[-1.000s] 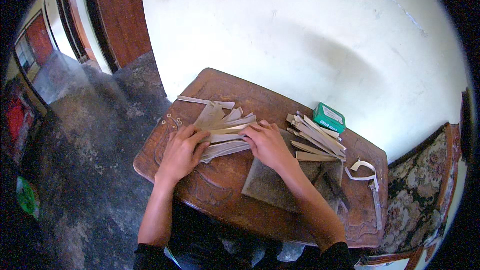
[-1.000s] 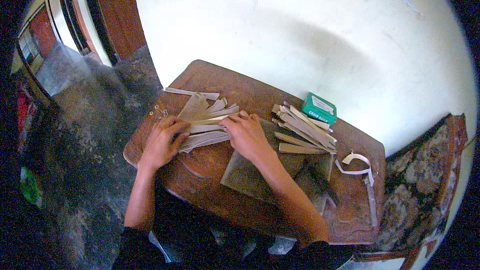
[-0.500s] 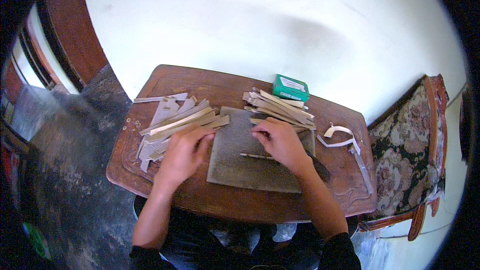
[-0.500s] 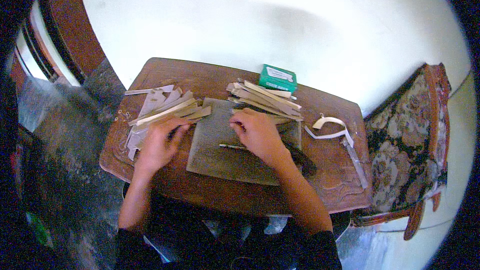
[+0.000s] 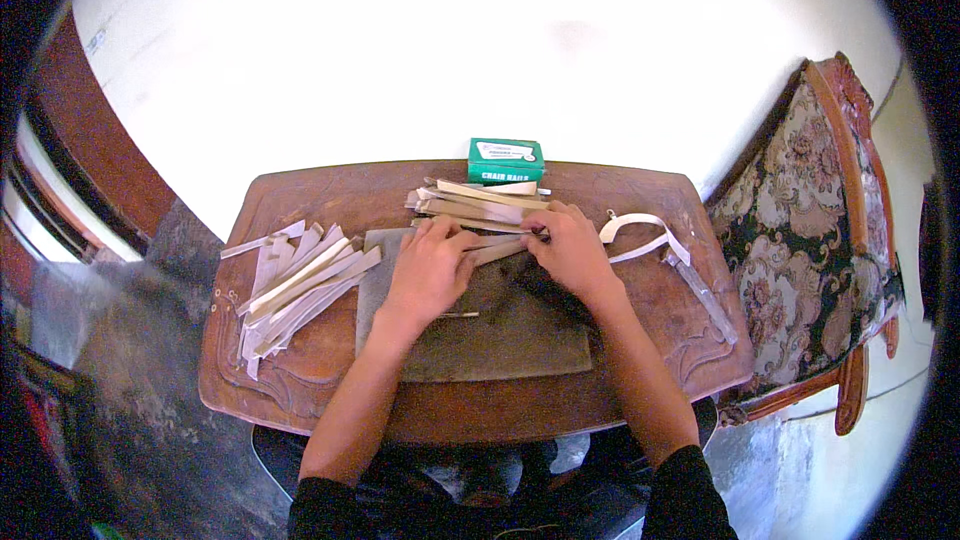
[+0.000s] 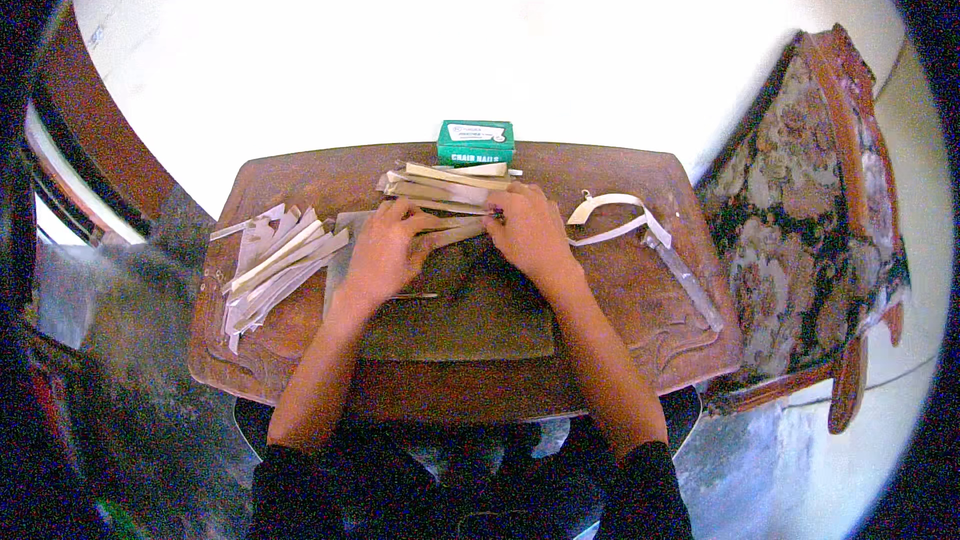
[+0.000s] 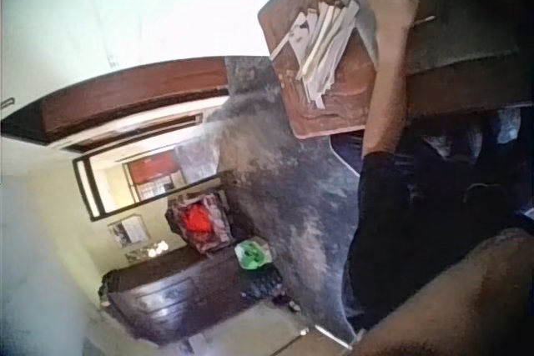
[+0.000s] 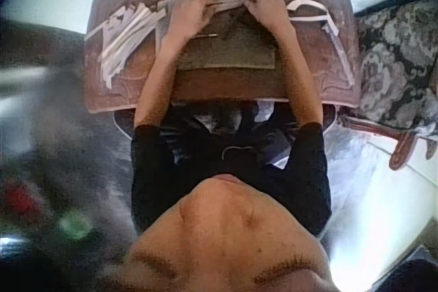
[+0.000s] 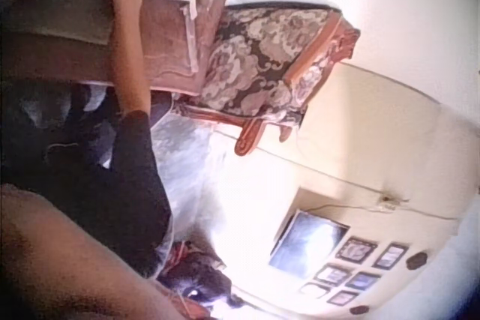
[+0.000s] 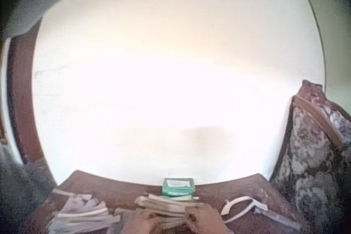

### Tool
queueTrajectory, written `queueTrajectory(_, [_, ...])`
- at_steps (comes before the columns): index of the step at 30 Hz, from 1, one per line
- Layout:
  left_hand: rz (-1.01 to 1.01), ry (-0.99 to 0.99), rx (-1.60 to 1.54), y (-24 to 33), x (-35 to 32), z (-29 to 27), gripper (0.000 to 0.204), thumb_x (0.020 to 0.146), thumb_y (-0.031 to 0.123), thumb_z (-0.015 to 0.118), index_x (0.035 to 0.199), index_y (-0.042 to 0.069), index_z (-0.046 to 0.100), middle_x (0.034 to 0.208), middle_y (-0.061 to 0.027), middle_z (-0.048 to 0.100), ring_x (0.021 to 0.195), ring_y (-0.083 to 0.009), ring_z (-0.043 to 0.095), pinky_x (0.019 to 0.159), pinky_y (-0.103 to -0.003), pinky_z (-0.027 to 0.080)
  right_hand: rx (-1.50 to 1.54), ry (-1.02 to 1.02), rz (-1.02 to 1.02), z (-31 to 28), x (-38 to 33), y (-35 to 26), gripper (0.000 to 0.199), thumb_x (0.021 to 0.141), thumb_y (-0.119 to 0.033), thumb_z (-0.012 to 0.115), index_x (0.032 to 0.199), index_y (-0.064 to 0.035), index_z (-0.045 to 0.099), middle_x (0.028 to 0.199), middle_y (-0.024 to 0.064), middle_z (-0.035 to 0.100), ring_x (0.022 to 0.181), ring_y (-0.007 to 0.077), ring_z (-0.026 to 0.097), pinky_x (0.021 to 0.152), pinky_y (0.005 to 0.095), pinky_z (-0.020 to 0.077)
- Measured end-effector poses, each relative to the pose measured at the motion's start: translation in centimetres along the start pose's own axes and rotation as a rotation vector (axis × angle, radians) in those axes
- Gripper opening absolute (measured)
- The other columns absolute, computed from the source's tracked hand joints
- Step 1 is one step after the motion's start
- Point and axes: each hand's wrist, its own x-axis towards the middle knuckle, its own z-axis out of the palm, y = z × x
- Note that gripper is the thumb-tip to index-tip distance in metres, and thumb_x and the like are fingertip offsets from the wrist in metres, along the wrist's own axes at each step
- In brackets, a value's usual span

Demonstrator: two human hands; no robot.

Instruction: The person repeatedly strikes small wooden strips with a hammer on a work surface, shaping them one at a time. The person handles the strips by hand and uses a hammer to apply force, with finished pieces accumulating on the table.

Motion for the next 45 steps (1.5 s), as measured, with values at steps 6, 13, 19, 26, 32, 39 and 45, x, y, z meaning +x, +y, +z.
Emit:
queueTrajectory(6, [-0.039,-0.11,0.064,-0.8,2.0,0.6,0.021,0.082,0.018,0.07,0.102,0.012,0.072,0.102,-0.0128,0.062,0.106,-0.0355,0.058,0.087,-0.049,0.048,-0.021,-0.104,0.005,1.2,1.3,0.0,0.013,0.08,-0.018,0.071,0.09,-0.0096,0.072,0.094,0.014,0.067,0.094,0.036,0.063,0.082,0.0465,0.0514])
queueTrajectory(13, [-0.02,-0.148,0.089,-0.7,1.4,0.2,0.022,0.084,0.026,0.07,0.103,0.014,0.071,0.104,-0.0092,0.062,0.107,-0.0302,0.058,0.088,-0.048,0.045,0.043,-0.205,0.006,2.0,1.1,0.4,0.016,0.076,-0.02,0.069,0.09,-0.0129,0.073,0.095,0.0157,0.069,0.098,0.0377,0.064,0.084,0.0532,0.0516])
queueTrajectory(19, [-0.017,-0.185,0.099,-0.6,0.8,-0.4,0.026,0.083,0.026,0.072,0.107,0.015,0.071,0.11,-0.0092,0.06,0.109,-0.0316,0.056,0.09,-0.049,0.044,0.091,-0.263,-0.039,1.6,1.9,0.3,0.013,0.079,-0.02,0.07,0.09,-0.0131,0.07,0.097,0.0103,0.069,0.101,0.0367,0.063,0.084,0.0578,0.0489])
queueTrajectory(26, [-0.031,-0.063,-0.203,-0.6,1.0,-1.3,0.02,0.084,0.02,0.071,0.1,0.009,0.072,0.095,-0.0131,0.065,0.094,-0.0339,0.062,0.082,-0.044,0.049,0.078,-0.055,-0.119,-1.1,1.6,-2.2,0.016,0.081,-0.018,0.073,0.095,-0.0148,0.066,0.096,0.008,0.069,0.102,0.034,0.059,0.086,0.0488,0.0465])
queueTrajectory(32, [-0.28,0.171,-0.555,2.0,-1.6,-4.1,0.013,0.092,0.015,0.066,0.098,0.004,0.069,0.089,-0.0084,0.068,0.086,-0.0199,0.063,0.079,-0.033,0.049,0.404,0.209,0.041,-3.3,-0.8,-4.5,0.022,0.083,-0.018,0.076,0.1,-0.0086,0.065,0.095,0.0079,0.068,0.095,0.027,0.062,0.082,0.0428,0.0501])
queueTrajectory(39, [-0.462,0.079,-0.997,7.0,-9.0,-1.4,0.014,0.094,0.013,0.065,0.102,0.003,0.068,0.086,-0.002,0.067,0.079,-0.0115,0.06,0.075,-0.029,0.049,0.966,-0.103,0.275,-1.3,-6.4,-8.2,0.032,0.087,-0.021,0.075,0.108,-0.0015,0.061,0.095,0.0106,0.07,0.083,0.0164,0.067,0.074,0.0317,0.0548])
queueTrajectory(45, [-0.384,-0.069,-0.79,8.2,-10.4,-3.4,0.016,0.091,0.012,0.067,0.103,0.001,0.068,0.091,-0.0148,0.072,0.086,-0.0222,0.07,0.077,-0.034,0.053,0.614,-0.211,0.14,-4.1,-8.5,-9.5,0.03,0.087,-0.019,0.071,0.112,-0.0046,0.064,0.096,0.015,0.069,0.087,0.0336,0.069,0.08,0.0405,0.0547])
